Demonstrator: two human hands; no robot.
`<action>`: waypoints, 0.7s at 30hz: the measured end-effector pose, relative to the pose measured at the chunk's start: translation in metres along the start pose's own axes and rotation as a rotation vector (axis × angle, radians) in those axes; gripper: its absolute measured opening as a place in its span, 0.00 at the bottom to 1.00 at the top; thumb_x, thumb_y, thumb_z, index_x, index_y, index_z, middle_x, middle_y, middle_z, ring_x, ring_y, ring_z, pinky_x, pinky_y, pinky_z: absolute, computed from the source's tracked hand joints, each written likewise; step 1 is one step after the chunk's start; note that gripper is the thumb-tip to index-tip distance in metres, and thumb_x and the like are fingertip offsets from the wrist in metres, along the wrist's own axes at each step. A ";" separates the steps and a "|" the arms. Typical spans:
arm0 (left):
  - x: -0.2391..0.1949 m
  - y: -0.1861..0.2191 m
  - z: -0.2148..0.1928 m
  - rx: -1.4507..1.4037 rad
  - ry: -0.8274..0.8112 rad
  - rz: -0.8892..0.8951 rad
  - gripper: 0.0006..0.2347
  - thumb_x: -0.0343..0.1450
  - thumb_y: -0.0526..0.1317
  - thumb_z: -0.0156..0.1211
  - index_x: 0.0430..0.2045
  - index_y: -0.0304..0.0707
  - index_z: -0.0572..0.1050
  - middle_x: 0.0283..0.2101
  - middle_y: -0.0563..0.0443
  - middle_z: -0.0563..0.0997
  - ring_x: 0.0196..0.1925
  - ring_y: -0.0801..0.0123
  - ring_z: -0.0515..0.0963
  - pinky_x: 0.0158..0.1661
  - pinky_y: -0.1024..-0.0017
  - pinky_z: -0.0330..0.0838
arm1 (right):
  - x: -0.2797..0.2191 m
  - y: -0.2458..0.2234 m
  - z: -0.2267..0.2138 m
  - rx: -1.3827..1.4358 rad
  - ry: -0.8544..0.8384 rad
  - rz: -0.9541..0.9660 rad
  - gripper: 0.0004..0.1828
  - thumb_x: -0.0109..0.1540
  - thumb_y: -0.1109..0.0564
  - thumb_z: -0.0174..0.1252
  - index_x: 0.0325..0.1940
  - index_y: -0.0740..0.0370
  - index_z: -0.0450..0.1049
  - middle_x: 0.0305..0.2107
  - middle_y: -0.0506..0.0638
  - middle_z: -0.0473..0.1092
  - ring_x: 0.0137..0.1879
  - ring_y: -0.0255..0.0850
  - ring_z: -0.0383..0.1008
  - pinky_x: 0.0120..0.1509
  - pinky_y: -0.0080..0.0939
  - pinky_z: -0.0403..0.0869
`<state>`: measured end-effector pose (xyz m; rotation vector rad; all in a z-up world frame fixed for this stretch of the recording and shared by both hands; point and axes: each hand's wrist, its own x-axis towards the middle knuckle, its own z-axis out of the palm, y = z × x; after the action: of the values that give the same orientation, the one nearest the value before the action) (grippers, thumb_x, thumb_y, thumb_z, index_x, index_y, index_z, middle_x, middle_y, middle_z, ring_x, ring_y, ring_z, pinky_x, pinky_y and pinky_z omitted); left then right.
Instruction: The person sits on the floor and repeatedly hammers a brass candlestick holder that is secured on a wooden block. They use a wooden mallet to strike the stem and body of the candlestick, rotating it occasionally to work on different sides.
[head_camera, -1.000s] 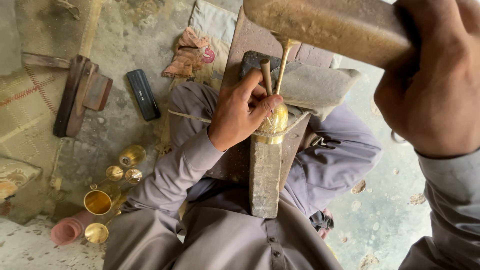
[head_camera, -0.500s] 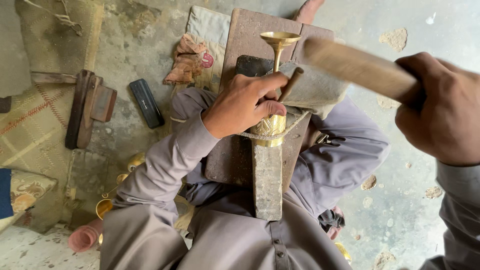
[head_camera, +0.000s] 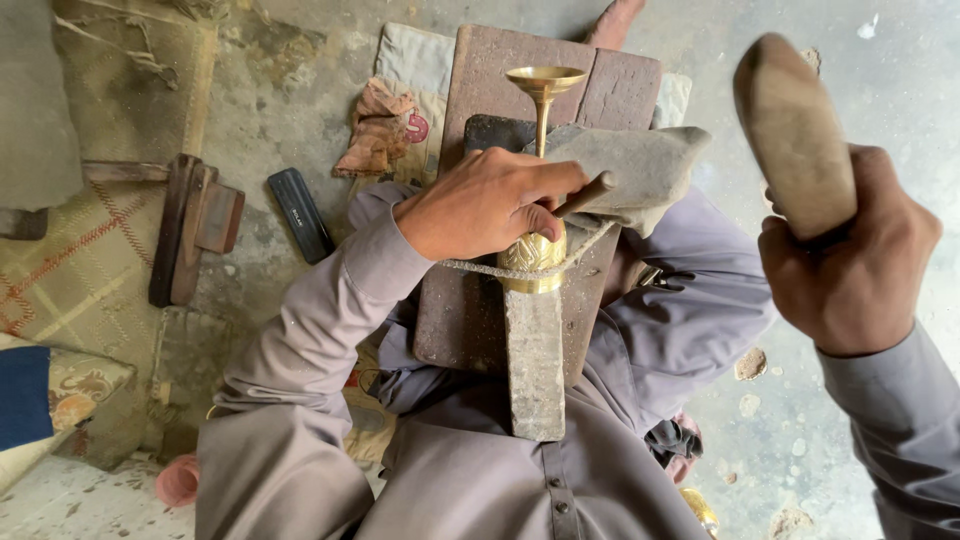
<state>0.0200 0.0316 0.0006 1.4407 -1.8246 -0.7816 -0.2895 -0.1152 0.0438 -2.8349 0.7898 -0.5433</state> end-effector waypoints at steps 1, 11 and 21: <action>0.000 0.000 0.000 -0.001 0.024 0.036 0.15 0.71 0.46 0.67 0.42 0.36 0.71 0.30 0.46 0.81 0.33 0.54 0.86 0.32 0.58 0.73 | -0.001 -0.002 0.002 -0.136 -0.010 -0.026 0.17 0.61 0.69 0.59 0.55 0.65 0.75 0.36 0.57 0.76 0.36 0.43 0.77 0.41 0.40 0.73; -0.012 0.006 0.010 0.021 0.251 -0.007 0.13 0.75 0.45 0.62 0.47 0.36 0.74 0.39 0.46 0.80 0.36 0.68 0.85 0.32 0.72 0.82 | -0.005 -0.036 -0.013 -0.206 0.028 0.036 0.21 0.56 0.68 0.57 0.53 0.64 0.77 0.34 0.57 0.75 0.33 0.48 0.75 0.43 0.50 0.72; 0.001 0.030 0.031 -0.073 0.343 -0.317 0.16 0.74 0.40 0.68 0.47 0.34 0.67 0.37 0.42 0.87 0.36 0.60 0.90 0.30 0.69 0.80 | -0.011 0.007 0.023 0.122 -0.029 0.251 0.19 0.64 0.66 0.57 0.60 0.65 0.72 0.36 0.61 0.74 0.39 0.56 0.76 0.41 0.54 0.70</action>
<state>-0.0224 0.0382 0.0065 1.7195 -1.3178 -0.6923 -0.2928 -0.1140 0.0172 -2.5762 1.0498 -0.4932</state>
